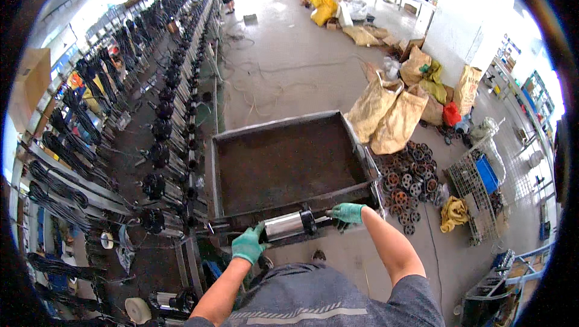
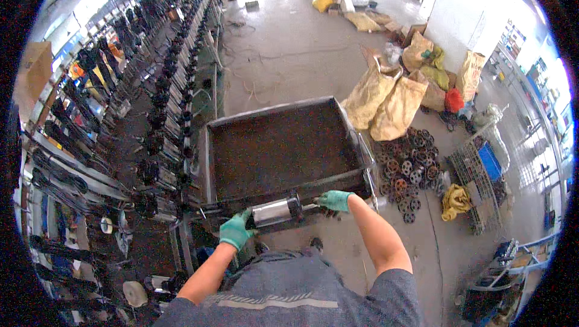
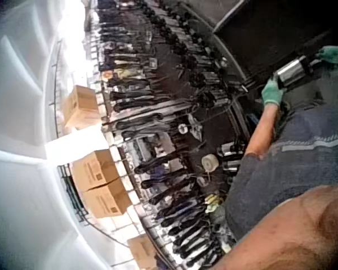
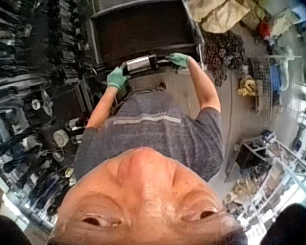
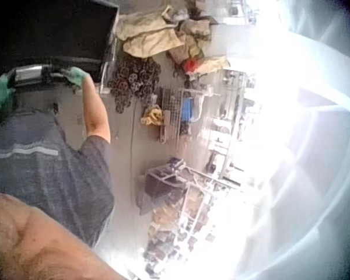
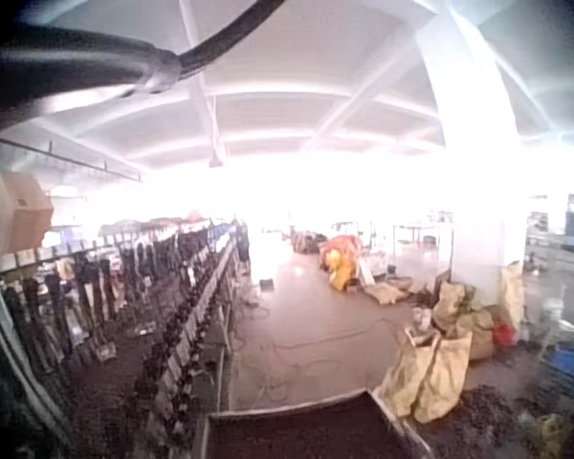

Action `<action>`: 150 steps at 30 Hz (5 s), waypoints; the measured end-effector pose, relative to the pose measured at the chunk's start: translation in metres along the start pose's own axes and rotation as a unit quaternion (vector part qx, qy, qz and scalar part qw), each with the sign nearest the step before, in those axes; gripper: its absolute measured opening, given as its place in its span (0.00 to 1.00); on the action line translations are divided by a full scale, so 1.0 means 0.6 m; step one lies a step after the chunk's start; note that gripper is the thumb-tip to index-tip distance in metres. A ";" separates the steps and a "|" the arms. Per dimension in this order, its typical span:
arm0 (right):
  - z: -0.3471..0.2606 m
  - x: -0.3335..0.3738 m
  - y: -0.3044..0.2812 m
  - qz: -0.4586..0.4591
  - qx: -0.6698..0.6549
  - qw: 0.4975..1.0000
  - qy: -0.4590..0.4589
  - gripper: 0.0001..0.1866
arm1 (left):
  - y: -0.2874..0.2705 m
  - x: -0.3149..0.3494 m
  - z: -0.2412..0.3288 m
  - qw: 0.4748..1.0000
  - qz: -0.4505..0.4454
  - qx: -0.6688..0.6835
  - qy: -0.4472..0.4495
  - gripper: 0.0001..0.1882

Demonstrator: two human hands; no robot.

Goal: The person repeatedly picks up cylindrical metal components from a rack, places them into a rectangular metal tray, and then removes them to return them to the rack. This cycle of picking, placing, and returning is performed multiple times throughout the clip.

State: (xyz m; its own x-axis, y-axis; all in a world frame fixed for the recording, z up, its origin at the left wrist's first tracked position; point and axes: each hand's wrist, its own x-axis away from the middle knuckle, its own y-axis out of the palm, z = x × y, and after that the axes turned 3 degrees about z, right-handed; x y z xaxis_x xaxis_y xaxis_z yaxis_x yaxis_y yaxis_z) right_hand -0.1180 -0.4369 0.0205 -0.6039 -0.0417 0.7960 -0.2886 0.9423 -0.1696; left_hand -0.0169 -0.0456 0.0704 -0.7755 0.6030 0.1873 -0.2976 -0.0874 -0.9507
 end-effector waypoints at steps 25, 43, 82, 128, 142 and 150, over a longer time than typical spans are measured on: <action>0.054 -0.018 0.039 0.009 -0.260 0.965 -0.033 0.13 | -0.031 -0.009 0.002 0.993 -0.109 0.010 -0.044 0.44; 0.036 -0.032 -0.008 -0.230 -0.374 0.899 0.014 0.19 | -0.021 -0.015 -0.001 0.994 -0.102 0.033 -0.025 0.45; 0.077 -0.055 0.088 0.315 0.247 0.870 -0.287 0.12 | 0.007 -0.003 -0.039 0.964 0.046 0.260 -0.005 0.46; 0.137 0.019 0.027 0.589 -0.014 0.797 -0.135 0.14 | -0.226 0.016 0.171 0.698 -0.063 0.713 0.017 0.28; 0.031 0.012 0.027 0.469 -0.056 0.879 -0.069 0.16 | -0.216 0.020 0.098 0.489 -0.017 0.860 -0.146 0.19; -0.118 0.084 0.156 0.474 0.095 0.841 -0.244 0.20 | -0.146 0.060 -0.093 0.528 0.154 0.763 -0.339 0.19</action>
State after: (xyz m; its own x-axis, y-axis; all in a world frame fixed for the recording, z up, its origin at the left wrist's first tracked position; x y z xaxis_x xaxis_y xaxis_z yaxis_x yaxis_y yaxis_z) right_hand -0.1228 -0.3273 0.0856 -0.8484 0.5240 -0.0746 0.4095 0.5605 -0.7199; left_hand 0.0125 0.0280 0.1466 -0.7845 -0.0036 0.6202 0.2002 -0.9479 0.2478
